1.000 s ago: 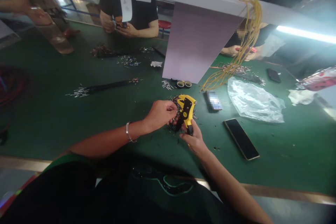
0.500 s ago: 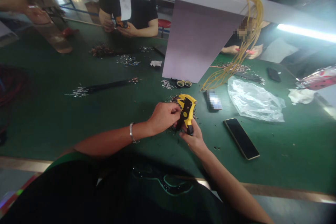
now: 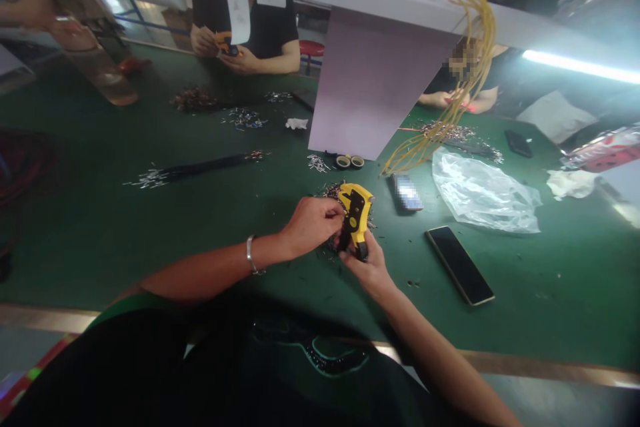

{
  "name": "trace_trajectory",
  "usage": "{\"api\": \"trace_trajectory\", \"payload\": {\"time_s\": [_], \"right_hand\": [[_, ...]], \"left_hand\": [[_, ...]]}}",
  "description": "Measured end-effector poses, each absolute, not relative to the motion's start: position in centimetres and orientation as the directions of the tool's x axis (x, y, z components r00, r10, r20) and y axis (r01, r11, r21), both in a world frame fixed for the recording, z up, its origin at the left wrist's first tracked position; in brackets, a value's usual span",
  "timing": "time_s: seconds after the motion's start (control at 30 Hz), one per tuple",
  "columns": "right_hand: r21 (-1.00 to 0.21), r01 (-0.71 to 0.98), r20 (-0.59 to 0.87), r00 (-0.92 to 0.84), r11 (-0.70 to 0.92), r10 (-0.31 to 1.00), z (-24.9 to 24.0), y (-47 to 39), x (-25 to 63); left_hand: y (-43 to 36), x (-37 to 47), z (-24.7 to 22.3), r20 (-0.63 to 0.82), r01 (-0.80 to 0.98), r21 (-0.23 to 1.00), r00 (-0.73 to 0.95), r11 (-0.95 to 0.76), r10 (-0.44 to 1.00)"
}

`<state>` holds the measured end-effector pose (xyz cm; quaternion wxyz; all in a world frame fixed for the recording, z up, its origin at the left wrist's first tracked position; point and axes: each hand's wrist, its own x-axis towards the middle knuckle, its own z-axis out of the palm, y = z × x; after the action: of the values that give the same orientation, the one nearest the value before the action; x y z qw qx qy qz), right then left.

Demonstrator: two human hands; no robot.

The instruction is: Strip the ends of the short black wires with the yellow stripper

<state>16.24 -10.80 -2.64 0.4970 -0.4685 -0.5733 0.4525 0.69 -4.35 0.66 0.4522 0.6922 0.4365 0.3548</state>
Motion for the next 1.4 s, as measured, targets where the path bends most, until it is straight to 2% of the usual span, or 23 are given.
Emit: {"api": "trace_trajectory", "payload": {"time_s": [0.23, 0.67, 1.4], "right_hand": [[-0.98, 0.123, 0.148, -0.075, 0.157, 0.986, -3.4, -10.8, 16.4], [-0.93, 0.312, 0.193, -0.036, 0.195, 0.98, -4.2, -10.9, 16.6], [-0.976, 0.203, 0.077, -0.006, 0.077, 0.997, -5.0, -11.1, 16.3]], "left_hand": [[-4.4, 0.7, 0.9, 0.119, 0.338, 0.909, 0.348, -0.243, 0.93], [-4.3, 0.7, 1.2, 0.132, 0.38, 0.88, 0.378, -0.284, 0.916], [-4.0, 0.6, 1.0, 0.107, 0.408, 0.864, 0.422, -0.294, 0.9]]}}
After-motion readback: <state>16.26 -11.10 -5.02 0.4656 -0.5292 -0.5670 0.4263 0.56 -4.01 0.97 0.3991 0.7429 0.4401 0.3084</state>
